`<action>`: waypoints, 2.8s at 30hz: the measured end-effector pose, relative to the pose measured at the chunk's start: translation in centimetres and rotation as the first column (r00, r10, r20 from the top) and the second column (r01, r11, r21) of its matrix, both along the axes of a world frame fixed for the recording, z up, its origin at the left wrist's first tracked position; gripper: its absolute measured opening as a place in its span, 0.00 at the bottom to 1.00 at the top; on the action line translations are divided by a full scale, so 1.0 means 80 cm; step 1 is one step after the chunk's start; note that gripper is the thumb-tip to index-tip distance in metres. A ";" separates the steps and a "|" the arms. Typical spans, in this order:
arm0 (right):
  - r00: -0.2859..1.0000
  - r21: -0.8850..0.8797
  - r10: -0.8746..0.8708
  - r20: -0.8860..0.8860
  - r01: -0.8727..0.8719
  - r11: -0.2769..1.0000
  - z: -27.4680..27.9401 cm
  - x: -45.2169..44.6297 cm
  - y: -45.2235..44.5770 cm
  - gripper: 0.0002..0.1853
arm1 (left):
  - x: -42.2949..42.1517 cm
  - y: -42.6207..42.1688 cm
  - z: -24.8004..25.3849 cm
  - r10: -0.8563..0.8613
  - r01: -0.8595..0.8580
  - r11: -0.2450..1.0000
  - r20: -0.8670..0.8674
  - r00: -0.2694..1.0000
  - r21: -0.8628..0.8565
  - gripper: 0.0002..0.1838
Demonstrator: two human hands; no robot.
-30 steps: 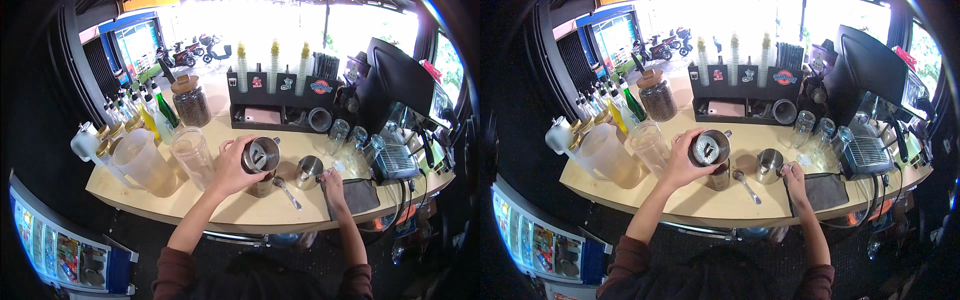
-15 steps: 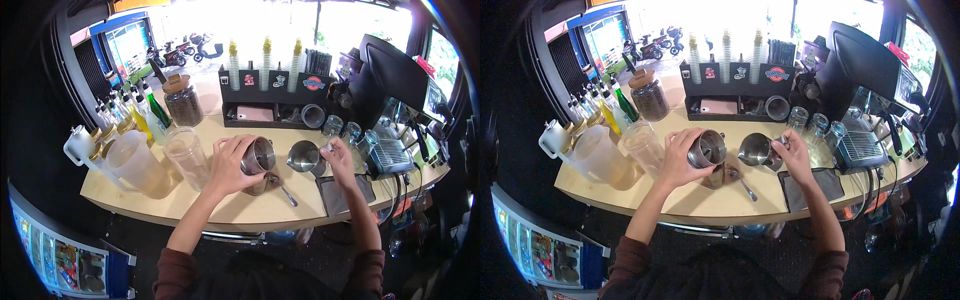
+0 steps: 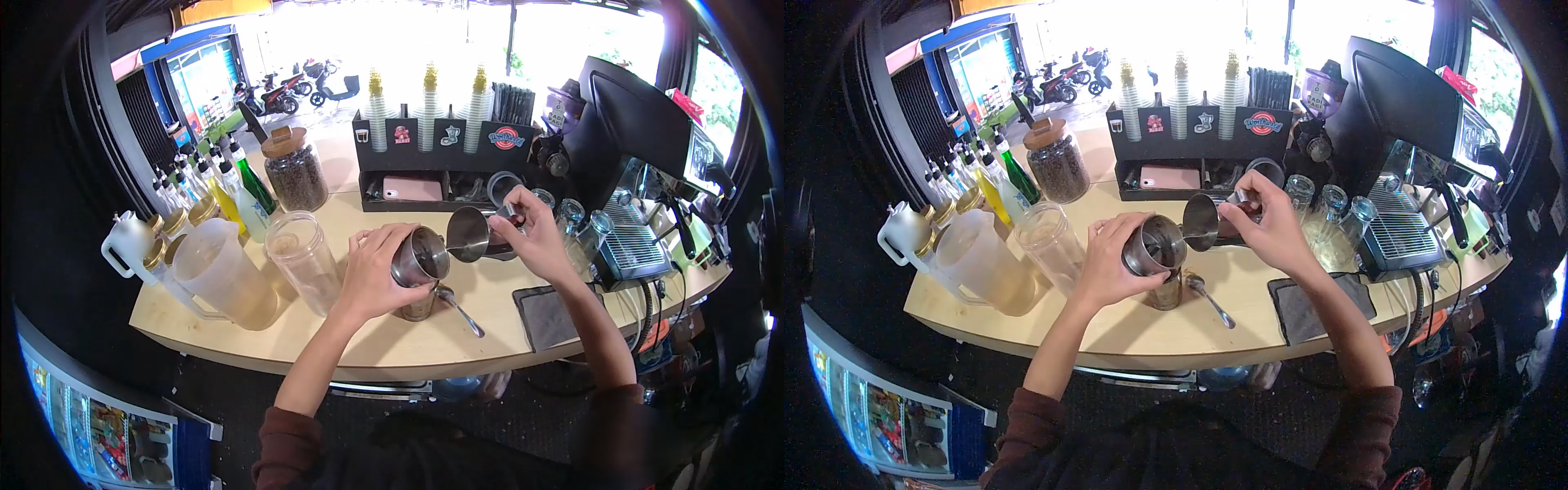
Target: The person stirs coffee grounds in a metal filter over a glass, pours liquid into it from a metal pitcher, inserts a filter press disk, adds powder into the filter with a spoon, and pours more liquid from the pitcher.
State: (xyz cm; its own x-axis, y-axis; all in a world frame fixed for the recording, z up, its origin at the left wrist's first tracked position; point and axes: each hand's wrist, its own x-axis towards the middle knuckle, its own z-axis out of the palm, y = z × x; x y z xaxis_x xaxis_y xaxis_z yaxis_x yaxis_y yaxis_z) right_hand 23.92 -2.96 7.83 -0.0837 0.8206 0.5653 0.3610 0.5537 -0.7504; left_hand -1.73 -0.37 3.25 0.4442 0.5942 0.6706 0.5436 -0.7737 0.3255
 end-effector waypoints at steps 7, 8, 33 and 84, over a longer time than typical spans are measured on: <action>0.992 0.092 -0.037 0.118 0.026 0.995 0.005 -0.004 0.007 0.11 | -0.002 0.000 0.000 0.007 -0.007 0.999 -0.010 1.000 -0.035 0.43; 0.992 0.091 -0.037 0.117 0.026 0.995 0.006 -0.005 0.006 0.11 | -0.002 0.000 0.000 0.007 -0.008 0.999 -0.011 1.000 -0.041 0.43; 0.967 0.136 -0.096 0.235 0.065 0.989 0.023 -0.027 0.012 0.12 | -0.005 0.002 -0.001 -0.033 0.040 0.972 0.034 0.999 -0.230 0.43; 0.972 0.130 0.016 0.235 -0.048 0.990 0.058 -0.063 -0.004 0.11 | 0.008 0.004 -0.026 -0.004 0.107 0.938 0.299 0.954 -0.329 0.44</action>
